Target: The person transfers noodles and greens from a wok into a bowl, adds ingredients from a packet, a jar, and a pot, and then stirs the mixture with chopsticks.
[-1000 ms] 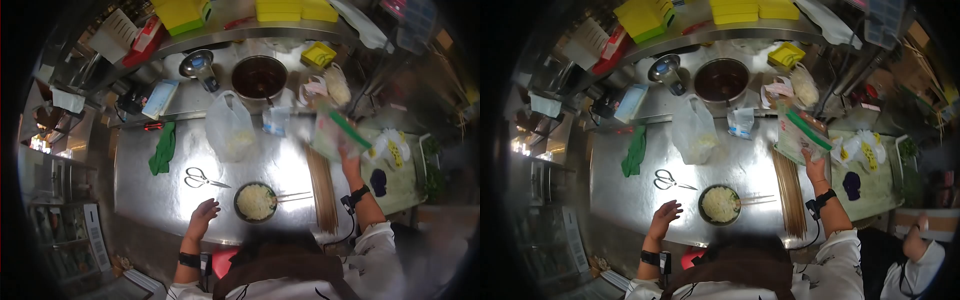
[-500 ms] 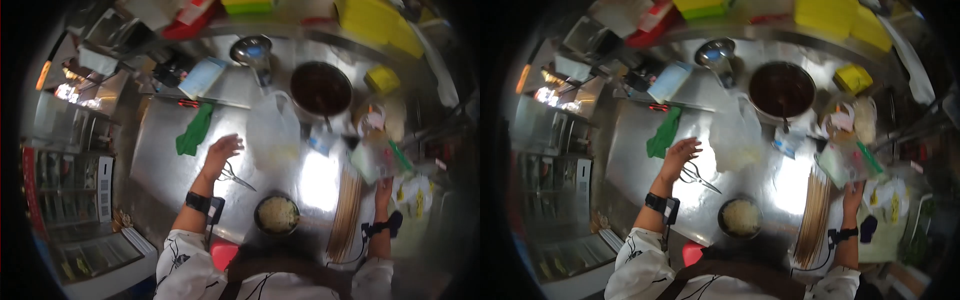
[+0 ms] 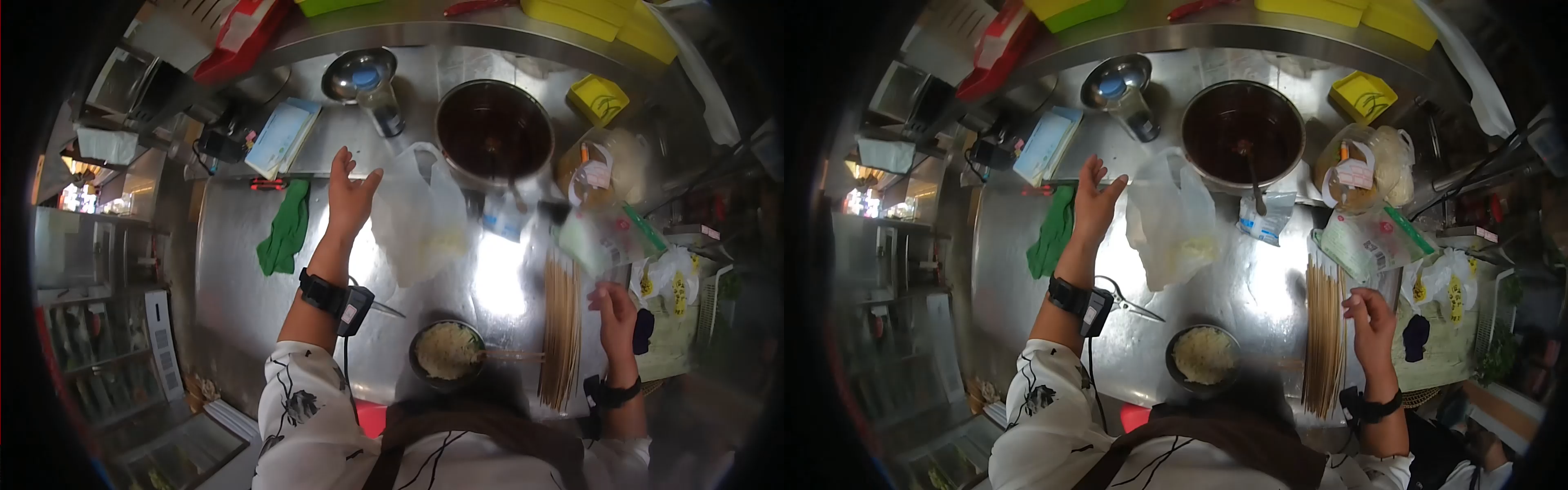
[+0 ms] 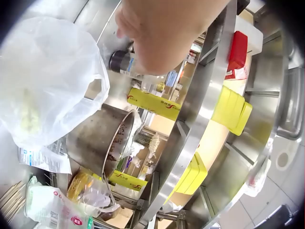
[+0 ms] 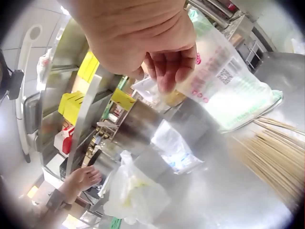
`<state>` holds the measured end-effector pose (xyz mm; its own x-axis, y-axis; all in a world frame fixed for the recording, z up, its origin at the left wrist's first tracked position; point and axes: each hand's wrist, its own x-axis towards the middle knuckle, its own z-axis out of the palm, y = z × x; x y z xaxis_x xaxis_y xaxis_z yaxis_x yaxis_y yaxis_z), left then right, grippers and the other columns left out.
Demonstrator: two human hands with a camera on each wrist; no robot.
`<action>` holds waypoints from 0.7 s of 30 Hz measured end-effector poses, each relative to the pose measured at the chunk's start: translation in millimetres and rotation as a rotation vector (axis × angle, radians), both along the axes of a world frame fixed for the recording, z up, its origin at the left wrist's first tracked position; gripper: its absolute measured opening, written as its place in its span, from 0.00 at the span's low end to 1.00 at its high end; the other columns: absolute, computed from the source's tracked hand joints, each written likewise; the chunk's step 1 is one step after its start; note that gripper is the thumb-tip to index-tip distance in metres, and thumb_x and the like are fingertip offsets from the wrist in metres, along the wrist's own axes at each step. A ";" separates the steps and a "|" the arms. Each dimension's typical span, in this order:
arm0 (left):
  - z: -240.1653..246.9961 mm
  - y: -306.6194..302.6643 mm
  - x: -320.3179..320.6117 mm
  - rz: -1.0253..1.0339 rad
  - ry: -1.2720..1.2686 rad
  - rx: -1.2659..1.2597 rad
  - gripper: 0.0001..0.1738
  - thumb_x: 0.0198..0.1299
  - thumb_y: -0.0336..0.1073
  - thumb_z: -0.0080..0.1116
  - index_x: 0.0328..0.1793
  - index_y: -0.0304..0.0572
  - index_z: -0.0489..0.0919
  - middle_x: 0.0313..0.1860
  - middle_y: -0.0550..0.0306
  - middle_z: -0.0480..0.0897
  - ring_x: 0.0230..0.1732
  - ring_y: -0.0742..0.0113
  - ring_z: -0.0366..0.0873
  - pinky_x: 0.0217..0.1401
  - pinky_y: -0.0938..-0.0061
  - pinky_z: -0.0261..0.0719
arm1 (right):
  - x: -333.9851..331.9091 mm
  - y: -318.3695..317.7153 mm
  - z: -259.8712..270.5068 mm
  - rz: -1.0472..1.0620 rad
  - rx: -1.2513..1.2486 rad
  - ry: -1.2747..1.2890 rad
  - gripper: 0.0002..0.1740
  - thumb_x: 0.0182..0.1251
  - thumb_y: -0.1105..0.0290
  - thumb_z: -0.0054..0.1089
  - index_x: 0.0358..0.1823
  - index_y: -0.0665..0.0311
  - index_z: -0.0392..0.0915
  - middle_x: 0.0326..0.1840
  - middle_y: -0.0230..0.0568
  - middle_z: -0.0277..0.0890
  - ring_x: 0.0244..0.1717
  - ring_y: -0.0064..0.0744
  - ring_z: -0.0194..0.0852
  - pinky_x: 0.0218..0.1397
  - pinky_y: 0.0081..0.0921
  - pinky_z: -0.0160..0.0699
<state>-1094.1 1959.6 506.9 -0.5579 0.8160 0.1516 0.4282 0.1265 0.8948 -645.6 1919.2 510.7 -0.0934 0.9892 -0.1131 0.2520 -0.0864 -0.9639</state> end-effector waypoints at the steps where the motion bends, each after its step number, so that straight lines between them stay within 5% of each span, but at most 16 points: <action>1: -3.5 4.0 -3.8 -0.052 -0.007 -0.021 0.37 0.55 0.34 0.61 0.68 0.32 0.57 0.67 0.41 0.60 0.66 0.55 0.62 0.58 0.67 0.71 | -3.5 -1.5 3.2 0.019 -0.003 -0.014 0.10 0.66 0.70 0.53 0.42 0.69 0.73 0.31 0.36 0.75 0.32 0.20 0.72 0.35 0.18 0.72; 3: -13.7 4.6 -0.3 -0.161 -0.030 -0.067 0.35 0.57 0.32 0.59 0.67 0.32 0.57 0.67 0.41 0.59 0.68 0.55 0.58 0.57 0.68 0.72 | -9.2 -3.0 10.5 0.050 -0.018 -0.050 0.09 0.65 0.72 0.54 0.43 0.69 0.73 0.30 0.35 0.76 0.32 0.20 0.72 0.35 0.18 0.72; 4: -17.8 5.0 5.7 -0.226 0.023 -0.022 0.32 0.58 0.33 0.58 0.66 0.32 0.58 0.65 0.42 0.62 0.63 0.56 0.65 0.52 0.70 0.75 | -22.7 -0.7 17.7 0.071 0.066 -0.123 0.11 0.63 0.74 0.55 0.46 0.68 0.73 0.30 0.35 0.76 0.31 0.19 0.72 0.34 0.17 0.72; 7: -5.4 17.3 32.1 -0.319 -0.429 -0.070 0.28 0.62 0.36 0.54 0.64 0.32 0.61 0.57 0.44 0.69 0.53 0.60 0.74 0.48 0.71 0.76 | -64.8 20.9 26.0 0.229 0.154 -0.194 0.20 0.59 0.74 0.59 0.54 0.66 0.69 0.31 0.35 0.76 0.27 0.19 0.70 0.32 0.16 0.70; 8: 6.3 24.1 40.7 -0.323 -0.589 -0.106 0.23 0.64 0.42 0.51 0.58 0.33 0.66 0.46 0.48 0.76 0.40 0.64 0.78 0.43 0.72 0.77 | -82.5 29.9 26.1 0.266 0.132 -0.156 0.24 0.58 0.74 0.61 0.56 0.65 0.67 0.31 0.35 0.76 0.27 0.18 0.69 0.32 0.16 0.69; 12: 11.3 59.6 62.5 -0.277 -0.725 -0.237 0.17 0.61 0.47 0.54 0.39 0.38 0.71 0.35 0.53 0.78 0.29 0.65 0.78 0.34 0.73 0.79 | -151.6 64.8 22.0 0.248 -0.005 0.126 0.37 0.54 0.71 0.66 0.64 0.60 0.55 0.35 0.35 0.75 0.26 0.16 0.63 0.29 0.15 0.67; 15: 3.8 73.4 68.4 -0.305 -0.651 -0.289 0.16 0.60 0.45 0.55 0.36 0.38 0.73 0.31 0.54 0.79 0.28 0.67 0.79 0.33 0.74 0.80 | -180.0 79.6 23.2 0.100 -0.078 0.352 0.30 0.57 0.73 0.63 0.60 0.62 0.61 0.33 0.33 0.73 0.27 0.15 0.66 0.29 0.15 0.68; 21: 3.2 73.2 75.9 -0.320 -0.737 -0.277 0.12 0.59 0.41 0.58 0.33 0.38 0.77 0.29 0.55 0.81 0.27 0.69 0.80 0.35 0.74 0.82 | -171.9 106.8 11.9 -0.106 0.073 0.322 0.15 0.63 0.70 0.57 0.49 0.68 0.72 0.31 0.35 0.75 0.24 0.16 0.67 0.28 0.15 0.69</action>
